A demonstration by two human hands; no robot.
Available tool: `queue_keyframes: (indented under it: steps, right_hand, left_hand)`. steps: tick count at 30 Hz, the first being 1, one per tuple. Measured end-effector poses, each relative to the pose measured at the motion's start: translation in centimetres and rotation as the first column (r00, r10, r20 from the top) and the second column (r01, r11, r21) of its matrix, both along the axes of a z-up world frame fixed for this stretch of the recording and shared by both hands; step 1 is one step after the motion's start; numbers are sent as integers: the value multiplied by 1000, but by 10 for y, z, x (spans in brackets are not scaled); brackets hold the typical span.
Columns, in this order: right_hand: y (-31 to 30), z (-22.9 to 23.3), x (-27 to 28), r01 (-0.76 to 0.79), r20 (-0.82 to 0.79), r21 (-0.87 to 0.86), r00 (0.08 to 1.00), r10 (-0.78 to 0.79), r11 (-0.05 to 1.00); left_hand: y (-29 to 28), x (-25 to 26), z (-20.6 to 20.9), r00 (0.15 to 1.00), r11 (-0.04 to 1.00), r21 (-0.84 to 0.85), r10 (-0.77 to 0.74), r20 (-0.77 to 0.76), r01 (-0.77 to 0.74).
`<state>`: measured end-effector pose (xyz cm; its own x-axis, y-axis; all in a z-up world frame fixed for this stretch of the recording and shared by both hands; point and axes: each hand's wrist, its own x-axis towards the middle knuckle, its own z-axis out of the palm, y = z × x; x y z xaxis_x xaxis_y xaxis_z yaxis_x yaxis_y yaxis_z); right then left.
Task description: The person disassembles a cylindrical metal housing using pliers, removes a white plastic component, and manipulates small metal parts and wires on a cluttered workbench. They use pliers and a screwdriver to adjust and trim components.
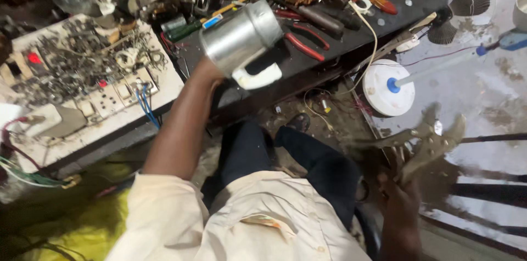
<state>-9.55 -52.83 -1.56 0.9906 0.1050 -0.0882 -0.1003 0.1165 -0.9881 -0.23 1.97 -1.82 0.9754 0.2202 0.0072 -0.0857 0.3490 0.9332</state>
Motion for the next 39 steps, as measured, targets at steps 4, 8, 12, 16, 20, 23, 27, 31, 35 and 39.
queue_keyframes:
  steps: [4,8,12,16,20,23,27,31,35,39]
  right_hand:
    - [10,-22,-14,-9,-202,125,979,35,992]
    - [28,-50,-30,-46,-258,452,949,180,891]
    - [28,-36,-39,-326,93,651,931,354,685]
    - [15,10,-41,-211,59,579,974,217,788]
    - [24,41,-38,-364,343,542,919,196,758]
    - [33,61,-33,-430,453,510,870,192,745]
    - [37,90,-26,-452,523,502,838,157,738]
    - [36,106,-5,-514,575,477,796,189,713]
    - [38,89,-5,-433,486,628,867,108,646]
    - [53,55,0,-219,305,610,952,29,762]
  left_hand:
    - [-30,-43,19,998,979,-204,-13,64,26]
    - [-65,-86,19,991,948,-316,11,130,31]
    - [-102,-115,21,986,936,-340,-36,161,89]
    - [-138,-119,28,970,924,-320,-153,191,209]
    - [-166,-124,29,942,903,-292,-262,212,316]
    - [-181,-128,31,917,894,-243,-323,233,376]
    - [-188,-145,34,893,891,-158,-386,232,426]
    - [-193,-158,33,876,886,-86,-430,218,456]
    - [-204,-158,34,863,876,-70,-451,229,477]
    - [-208,-156,35,853,869,-50,-469,231,491]
